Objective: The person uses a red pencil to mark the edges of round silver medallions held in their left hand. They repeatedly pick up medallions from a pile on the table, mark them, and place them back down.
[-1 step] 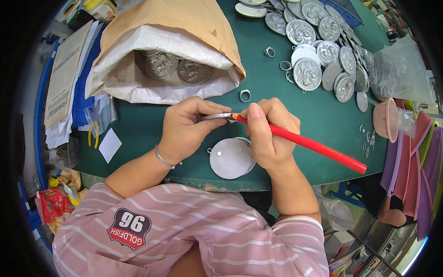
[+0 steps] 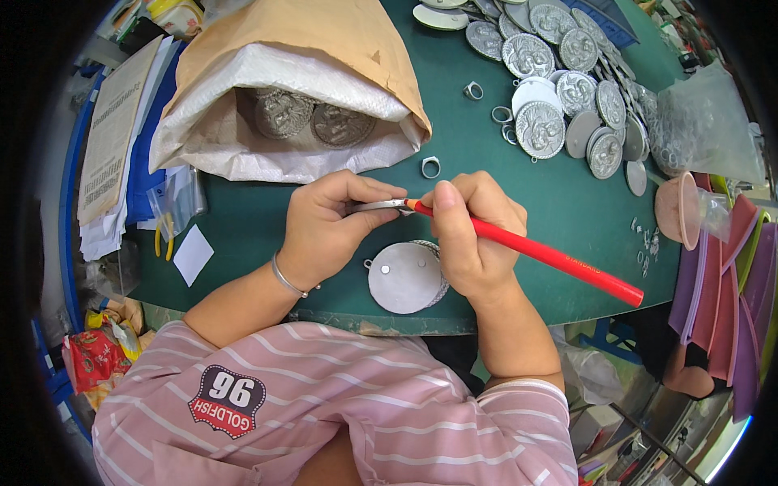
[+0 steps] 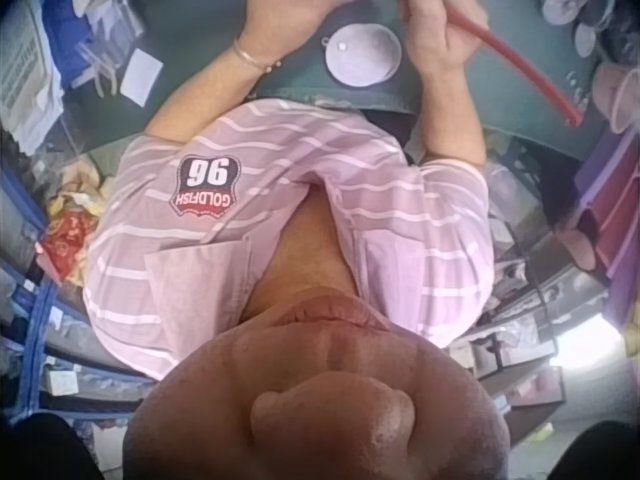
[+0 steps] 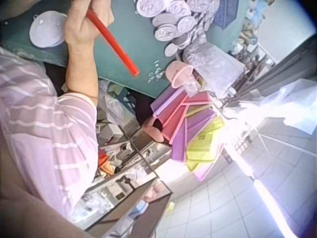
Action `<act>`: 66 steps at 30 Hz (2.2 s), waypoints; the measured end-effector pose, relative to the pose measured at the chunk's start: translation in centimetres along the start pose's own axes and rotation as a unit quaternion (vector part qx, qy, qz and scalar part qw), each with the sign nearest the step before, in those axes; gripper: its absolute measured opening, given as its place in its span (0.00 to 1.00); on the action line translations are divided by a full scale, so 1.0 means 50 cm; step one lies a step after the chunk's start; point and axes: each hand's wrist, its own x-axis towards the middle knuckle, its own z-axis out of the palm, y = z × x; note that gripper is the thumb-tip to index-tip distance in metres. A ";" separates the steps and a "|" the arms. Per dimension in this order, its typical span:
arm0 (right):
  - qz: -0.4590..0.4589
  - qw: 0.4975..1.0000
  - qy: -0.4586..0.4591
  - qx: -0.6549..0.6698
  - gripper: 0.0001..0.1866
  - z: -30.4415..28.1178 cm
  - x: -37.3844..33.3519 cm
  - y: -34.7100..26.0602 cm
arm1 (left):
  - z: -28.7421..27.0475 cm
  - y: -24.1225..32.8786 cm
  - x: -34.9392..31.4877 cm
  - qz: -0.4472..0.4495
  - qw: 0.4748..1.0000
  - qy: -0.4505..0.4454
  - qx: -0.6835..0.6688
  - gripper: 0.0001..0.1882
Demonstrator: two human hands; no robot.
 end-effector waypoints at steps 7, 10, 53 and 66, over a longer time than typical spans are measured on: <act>-0.019 0.999 -0.026 -0.033 0.10 -0.002 0.000 0.001 | 0.000 -0.006 -0.004 0.021 1.000 0.011 0.018 0.06; -0.025 0.996 -0.056 -0.060 0.10 0.001 -0.001 0.001 | 0.001 -0.013 -0.002 0.027 0.999 0.024 0.010 0.07; -0.040 0.998 0.032 -0.028 0.08 0.011 0.007 0.020 | -0.012 0.008 0.010 -0.114 0.985 -0.024 -0.125 0.11; -0.080 0.985 0.150 0.037 0.07 0.000 0.016 0.030 | -0.005 -0.002 0.002 -0.011 0.999 0.008 -0.041 0.08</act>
